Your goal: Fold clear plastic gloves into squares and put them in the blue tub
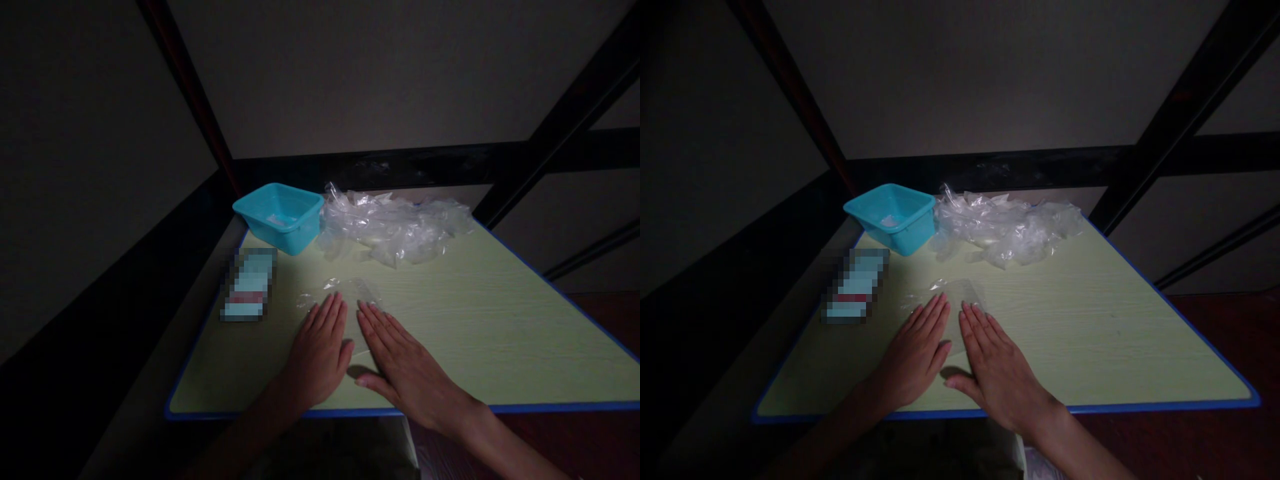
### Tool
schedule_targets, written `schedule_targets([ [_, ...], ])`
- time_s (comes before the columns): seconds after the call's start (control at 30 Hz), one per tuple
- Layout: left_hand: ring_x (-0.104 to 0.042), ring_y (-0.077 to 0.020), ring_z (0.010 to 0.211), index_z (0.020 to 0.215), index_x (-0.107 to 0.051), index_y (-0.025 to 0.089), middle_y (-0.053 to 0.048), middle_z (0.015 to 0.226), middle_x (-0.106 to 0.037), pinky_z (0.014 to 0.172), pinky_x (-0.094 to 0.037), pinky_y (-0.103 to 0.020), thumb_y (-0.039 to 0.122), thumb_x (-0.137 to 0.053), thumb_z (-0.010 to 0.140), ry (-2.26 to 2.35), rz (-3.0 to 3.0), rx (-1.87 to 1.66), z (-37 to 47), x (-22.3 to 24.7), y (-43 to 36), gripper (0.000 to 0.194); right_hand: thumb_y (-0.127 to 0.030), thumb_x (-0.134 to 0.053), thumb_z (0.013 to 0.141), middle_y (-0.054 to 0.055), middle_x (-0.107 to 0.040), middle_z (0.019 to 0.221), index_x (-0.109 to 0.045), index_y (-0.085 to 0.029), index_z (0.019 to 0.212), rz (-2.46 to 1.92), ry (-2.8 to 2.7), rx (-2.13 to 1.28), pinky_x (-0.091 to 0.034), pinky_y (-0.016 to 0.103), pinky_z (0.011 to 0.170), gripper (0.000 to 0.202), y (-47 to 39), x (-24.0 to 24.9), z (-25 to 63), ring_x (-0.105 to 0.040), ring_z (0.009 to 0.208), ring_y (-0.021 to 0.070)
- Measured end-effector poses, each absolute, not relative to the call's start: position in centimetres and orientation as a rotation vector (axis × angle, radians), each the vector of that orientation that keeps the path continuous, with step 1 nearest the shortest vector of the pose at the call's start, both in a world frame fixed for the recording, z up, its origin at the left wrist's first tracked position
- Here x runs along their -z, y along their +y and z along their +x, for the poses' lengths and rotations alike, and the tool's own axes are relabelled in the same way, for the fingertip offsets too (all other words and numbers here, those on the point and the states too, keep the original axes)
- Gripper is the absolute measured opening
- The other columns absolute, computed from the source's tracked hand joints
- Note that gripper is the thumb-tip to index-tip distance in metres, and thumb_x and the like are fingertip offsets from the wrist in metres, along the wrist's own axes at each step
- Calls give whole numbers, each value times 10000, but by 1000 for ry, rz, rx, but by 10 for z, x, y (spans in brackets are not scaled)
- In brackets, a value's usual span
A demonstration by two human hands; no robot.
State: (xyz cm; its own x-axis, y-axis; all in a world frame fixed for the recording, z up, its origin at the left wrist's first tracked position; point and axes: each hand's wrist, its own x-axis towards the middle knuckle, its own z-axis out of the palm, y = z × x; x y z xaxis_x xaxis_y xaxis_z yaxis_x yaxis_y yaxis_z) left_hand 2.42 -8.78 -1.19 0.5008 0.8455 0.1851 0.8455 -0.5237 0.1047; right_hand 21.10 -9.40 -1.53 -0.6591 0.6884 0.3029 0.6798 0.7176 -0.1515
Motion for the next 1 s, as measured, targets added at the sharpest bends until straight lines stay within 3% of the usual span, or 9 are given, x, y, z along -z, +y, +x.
schedule_targets([
  [0.33,-230,-261,1367,1364,-310,40,-182,1454,-297,1078,-290,-445,275,-371,886,1519,2687,-284,25,6,-88,536,-530,-393,887,187,-267,1449,33,-130,1442,-1118,-2588,-28,-367,486,1026,806,-91,14,233,-278,1329,293],
  [0.5,-232,-263,1365,1361,-315,43,-179,1456,-290,1083,-283,-451,261,-376,879,1558,2672,-303,26,4,-88,533,-475,-339,924,194,-285,1441,-161,-91,1442,-1146,-2645,-157,-339,455,1051,669,-78,-5,234,-272,1332,271],
  [0.7,-230,-284,1361,1353,-299,-2,-217,1449,-282,1076,-295,-476,241,-353,879,1730,2646,-417,25,6,-84,536,-262,-311,919,184,-291,1447,-330,-48,1387,-1169,-2641,-140,-274,451,1084,515,-45,-17,197,-235,1347,256],
  [0.83,-268,-298,1345,1324,-336,-23,-233,1425,-323,1057,-335,-460,248,-375,872,1840,2642,-437,23,13,-80,528,-209,-337,891,217,-252,1449,-326,37,1364,-1198,-2726,-95,-269,424,1090,533,-33,-5,180,-220,1348,272],
  [1.0,-298,-291,1335,1327,-348,6,-213,1424,-340,1042,-355,-449,271,-382,879,1894,2659,-446,21,17,-79,521,-249,-321,905,212,-235,1453,-309,36,1371,-1171,-2754,-45,-266,427,1091,547,-32,2,182,-207,1349,270],
])
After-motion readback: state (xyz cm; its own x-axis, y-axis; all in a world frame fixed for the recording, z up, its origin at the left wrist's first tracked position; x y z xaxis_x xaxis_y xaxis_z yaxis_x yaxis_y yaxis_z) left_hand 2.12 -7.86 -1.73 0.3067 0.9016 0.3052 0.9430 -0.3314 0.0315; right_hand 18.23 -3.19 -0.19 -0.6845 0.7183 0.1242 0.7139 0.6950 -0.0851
